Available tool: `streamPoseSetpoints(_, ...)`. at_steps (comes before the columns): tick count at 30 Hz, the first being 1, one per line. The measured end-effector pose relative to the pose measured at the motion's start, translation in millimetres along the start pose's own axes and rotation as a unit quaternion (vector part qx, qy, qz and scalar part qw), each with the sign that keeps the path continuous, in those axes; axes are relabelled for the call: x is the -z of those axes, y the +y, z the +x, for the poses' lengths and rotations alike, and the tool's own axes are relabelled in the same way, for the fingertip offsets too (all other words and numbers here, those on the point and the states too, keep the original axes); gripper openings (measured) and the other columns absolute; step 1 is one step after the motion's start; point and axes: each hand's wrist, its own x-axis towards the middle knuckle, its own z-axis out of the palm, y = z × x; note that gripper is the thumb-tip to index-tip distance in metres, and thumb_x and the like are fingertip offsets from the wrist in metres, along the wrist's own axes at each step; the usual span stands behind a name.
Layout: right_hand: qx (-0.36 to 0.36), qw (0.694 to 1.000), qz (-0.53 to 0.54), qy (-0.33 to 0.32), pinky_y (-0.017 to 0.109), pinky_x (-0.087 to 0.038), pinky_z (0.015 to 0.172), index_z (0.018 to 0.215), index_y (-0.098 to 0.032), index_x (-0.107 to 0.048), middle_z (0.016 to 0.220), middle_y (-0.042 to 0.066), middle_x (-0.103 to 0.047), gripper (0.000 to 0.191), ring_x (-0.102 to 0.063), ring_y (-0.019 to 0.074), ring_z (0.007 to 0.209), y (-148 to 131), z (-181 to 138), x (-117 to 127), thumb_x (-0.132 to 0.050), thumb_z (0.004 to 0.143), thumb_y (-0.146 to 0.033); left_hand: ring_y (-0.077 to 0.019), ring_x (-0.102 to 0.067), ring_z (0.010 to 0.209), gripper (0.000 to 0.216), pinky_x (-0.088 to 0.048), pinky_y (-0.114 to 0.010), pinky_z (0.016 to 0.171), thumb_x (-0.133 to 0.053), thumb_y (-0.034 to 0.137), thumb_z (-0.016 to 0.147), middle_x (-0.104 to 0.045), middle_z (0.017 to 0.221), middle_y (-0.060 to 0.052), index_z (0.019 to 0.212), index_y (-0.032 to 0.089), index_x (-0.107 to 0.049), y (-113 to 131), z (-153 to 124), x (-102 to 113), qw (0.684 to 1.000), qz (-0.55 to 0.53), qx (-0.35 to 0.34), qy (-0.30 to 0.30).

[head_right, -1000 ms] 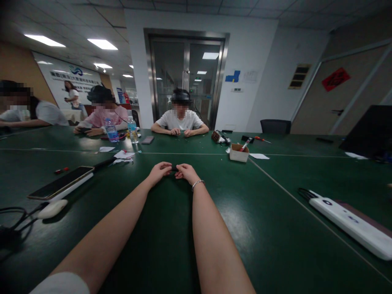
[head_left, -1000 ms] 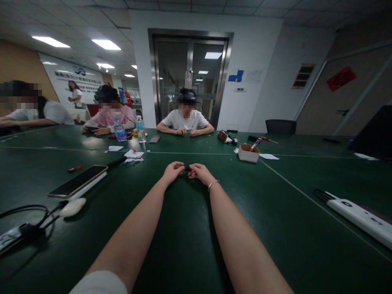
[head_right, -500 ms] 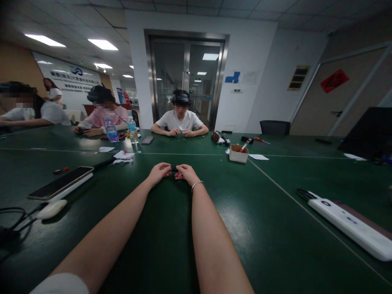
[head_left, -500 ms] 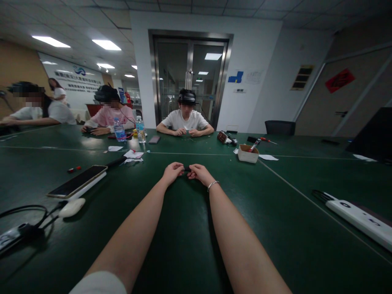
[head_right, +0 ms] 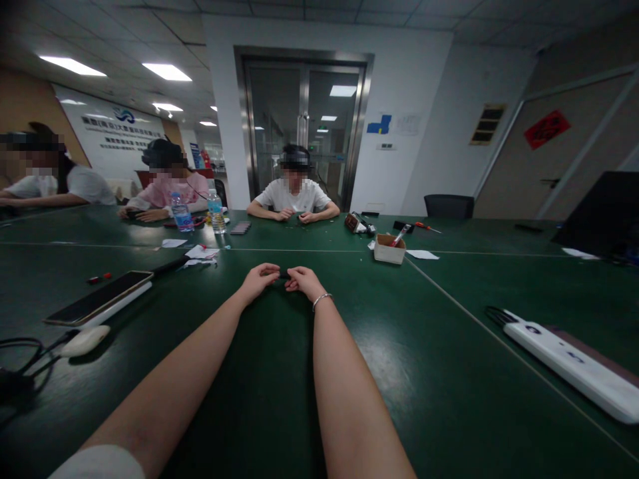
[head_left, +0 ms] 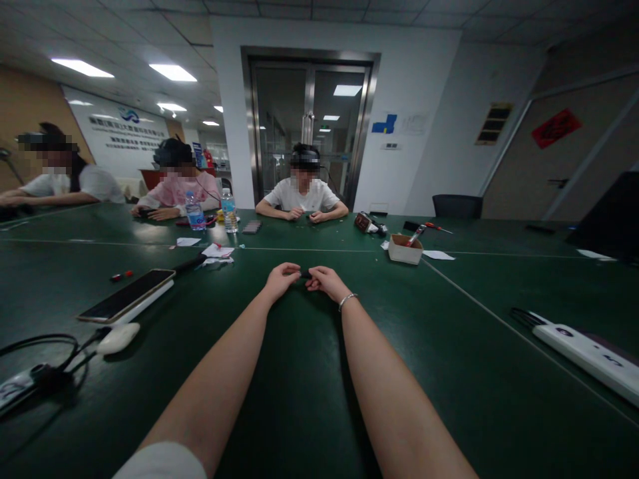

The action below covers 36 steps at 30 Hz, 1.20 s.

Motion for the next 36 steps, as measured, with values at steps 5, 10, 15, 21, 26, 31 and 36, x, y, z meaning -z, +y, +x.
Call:
streamPoseSetpoints(5,0.017,1.0,0.01,-0.002,0.022,-0.057,0.053,0.093,-0.014,-0.054,0.067,0.0,-0.062,0.014,-0.055,0.0042,0.042,-0.7,-1.9,1.3,-0.058,0.079,-0.011,-0.0144,-0.06,0.07,0.029,-0.048,-0.029,0.068,-0.072,0.025,0.06,-0.066,0.081,-0.007,0.086,0.014,-0.065,0.4,-0.1,1.6,1.0,0.0,0.001,0.002)
streamPoseSetpoints(10,0.02,0.999,0.015,0.02,0.025,-0.057,0.051,0.109,-0.021,-0.048,0.079,-0.003,-0.058,0.039,-0.053,0.0029,0.039,-3.4,-2.4,-0.3,-0.063,0.074,-0.013,-0.013,-0.059,0.064,0.032,-0.048,-0.03,0.067,-0.073,0.027,0.06,-0.066,0.077,-0.006,0.088,0.014,-0.064,-4.9,3.1,2.0,1.0,-0.008,0.006,0.008)
streamPoseSetpoints(15,0.001,1.0,-0.011,0.012,0.023,-0.055,0.046,0.093,-0.014,-0.053,0.065,-0.001,-0.058,0.011,-0.048,0.0033,0.036,-4.4,-1.7,-1.1,-0.052,0.084,-0.02,-0.0116,-0.059,0.061,0.03,-0.048,-0.029,0.067,-0.072,0.027,0.062,-0.066,0.075,-0.005,0.087,0.014,-0.064,-6.0,3.1,2.3,1.0,-0.009,0.009,0.007)
streamPoseSetpoints(21,0.001,1.0,-0.005,0.021,0.025,-0.057,0.048,0.098,-0.018,-0.051,0.068,-0.003,-0.056,0.016,-0.05,0.0032,0.038,-4.8,-1.0,-1.4,-0.054,0.082,-0.022,-0.0113,-0.058,0.061,0.03,-0.048,-0.029,0.066,-0.072,0.027,0.061,-0.066,0.075,-0.005,0.087,0.014,-0.064,-5.9,3.1,1.8,1.0,-0.023,0.01,0.004)
streamPoseSetpoints(26,0.017,1.0,-0.019,0.013,0.023,-0.055,0.044,0.098,-0.018,-0.051,0.068,-0.004,-0.057,0.021,-0.049,0.0028,0.037,-5.3,-0.6,-2.0,-0.055,0.079,-0.012,-0.0104,-0.057,0.06,0.028,-0.046,-0.026,0.063,-0.072,0.027,0.061,-0.065,0.072,-0.003,0.085,0.013,-0.063,-6.0,3.7,1.4,1.0,-0.021,0.012,0.009)
streamPoseSetpoints(31,-0.009,1.0,-0.002,0.028,0.024,-0.054,0.043,0.093,-0.016,-0.049,0.059,-0.004,-0.055,0.011,-0.049,0.0048,0.036,-6.1,-1.1,-2.5,-0.049,0.086,-0.024,-0.0098,-0.056,0.059,0.026,-0.045,-0.024,0.061,-0.072,0.024,0.06,-0.064,0.07,-0.003,0.082,0.013,-0.063,-2.9,2.8,0.8,0.999,-0.027,0.025,0.013)
streamPoseSetpoints(36,0.012,0.999,-0.028,0.026,0.021,-0.052,0.04,0.094,-0.017,-0.049,0.061,-0.006,-0.054,0.018,-0.049,0.0042,0.036,-4.2,0.9,-2.6,-0.055,0.079,-0.011,-0.0107,-0.058,0.061,0.025,-0.046,-0.025,0.063,-0.072,0.024,0.06,-0.064,0.069,-0.003,0.081,0.013,-0.063,-0.8,1.6,-0.1,0.999,-0.039,0.027,0.017)
